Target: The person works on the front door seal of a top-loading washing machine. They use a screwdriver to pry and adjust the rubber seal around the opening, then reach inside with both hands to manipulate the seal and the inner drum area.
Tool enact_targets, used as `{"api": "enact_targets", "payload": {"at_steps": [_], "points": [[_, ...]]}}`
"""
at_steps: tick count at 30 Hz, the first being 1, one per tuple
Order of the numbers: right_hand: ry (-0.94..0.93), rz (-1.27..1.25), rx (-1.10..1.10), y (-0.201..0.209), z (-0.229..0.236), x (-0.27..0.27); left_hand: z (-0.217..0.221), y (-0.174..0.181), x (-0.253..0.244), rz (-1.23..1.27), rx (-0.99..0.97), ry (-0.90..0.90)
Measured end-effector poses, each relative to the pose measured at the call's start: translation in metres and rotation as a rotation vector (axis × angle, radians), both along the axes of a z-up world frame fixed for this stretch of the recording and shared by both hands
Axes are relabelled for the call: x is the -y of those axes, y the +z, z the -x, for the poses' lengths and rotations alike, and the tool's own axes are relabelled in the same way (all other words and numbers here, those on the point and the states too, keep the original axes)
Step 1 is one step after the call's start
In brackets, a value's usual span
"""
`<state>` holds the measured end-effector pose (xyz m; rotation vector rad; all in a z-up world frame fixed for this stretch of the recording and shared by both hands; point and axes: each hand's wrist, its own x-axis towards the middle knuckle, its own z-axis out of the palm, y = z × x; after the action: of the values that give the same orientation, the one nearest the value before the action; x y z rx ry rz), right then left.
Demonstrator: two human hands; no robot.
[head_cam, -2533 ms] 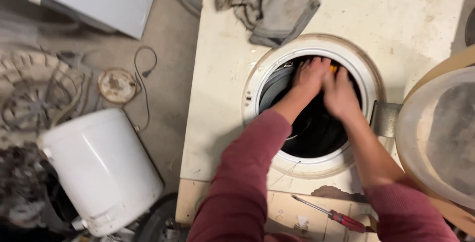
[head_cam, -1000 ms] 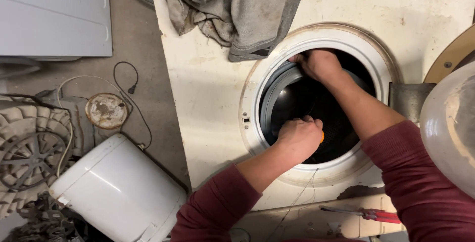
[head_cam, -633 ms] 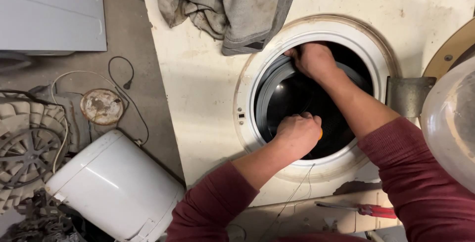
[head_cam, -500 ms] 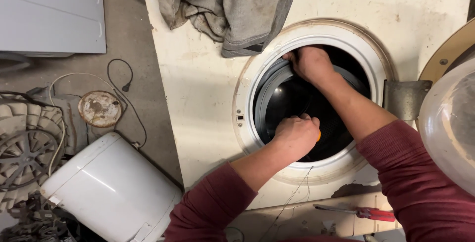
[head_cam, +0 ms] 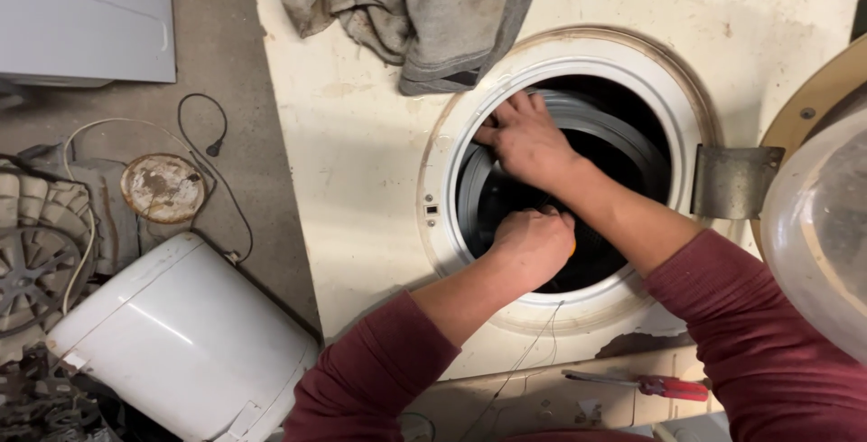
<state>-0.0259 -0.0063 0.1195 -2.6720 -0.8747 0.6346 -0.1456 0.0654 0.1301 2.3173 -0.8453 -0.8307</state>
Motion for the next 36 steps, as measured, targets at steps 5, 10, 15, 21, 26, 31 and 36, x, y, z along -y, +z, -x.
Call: {"api": "enact_targets", "payload": {"at_steps": [5, 10, 15, 21, 26, 31, 36], "points": [[0.036, 0.096, 0.089, -0.014, 0.012, -0.007, -0.009, 0.015, -0.006, -0.010, -0.102, -0.060], [0.104, 0.052, 0.146, -0.022, 0.008, -0.006, -0.007, 0.007, -0.002, -0.057, -0.188, -0.103], [0.281, -0.117, -0.001, 0.004, 0.007, -0.006, -0.004, 0.012, -0.002, -0.039, -0.117, -0.072], [0.405, -0.198, 0.303, -0.018, 0.017, -0.003, -0.007, 0.018, -0.002, -0.060, -0.209, -0.082], [0.414, -0.244, 0.492, -0.044, 0.021, -0.004, 0.001, 0.011, 0.000, -0.099, -0.176, -0.142], [0.421, -0.374, 0.576, -0.040, 0.012, -0.011, -0.002, 0.012, 0.001, -0.100, -0.202, -0.115], [0.445, -0.348, 0.520, -0.036, 0.011, -0.009, -0.004, 0.016, 0.000, -0.087, -0.200, -0.118]]}}
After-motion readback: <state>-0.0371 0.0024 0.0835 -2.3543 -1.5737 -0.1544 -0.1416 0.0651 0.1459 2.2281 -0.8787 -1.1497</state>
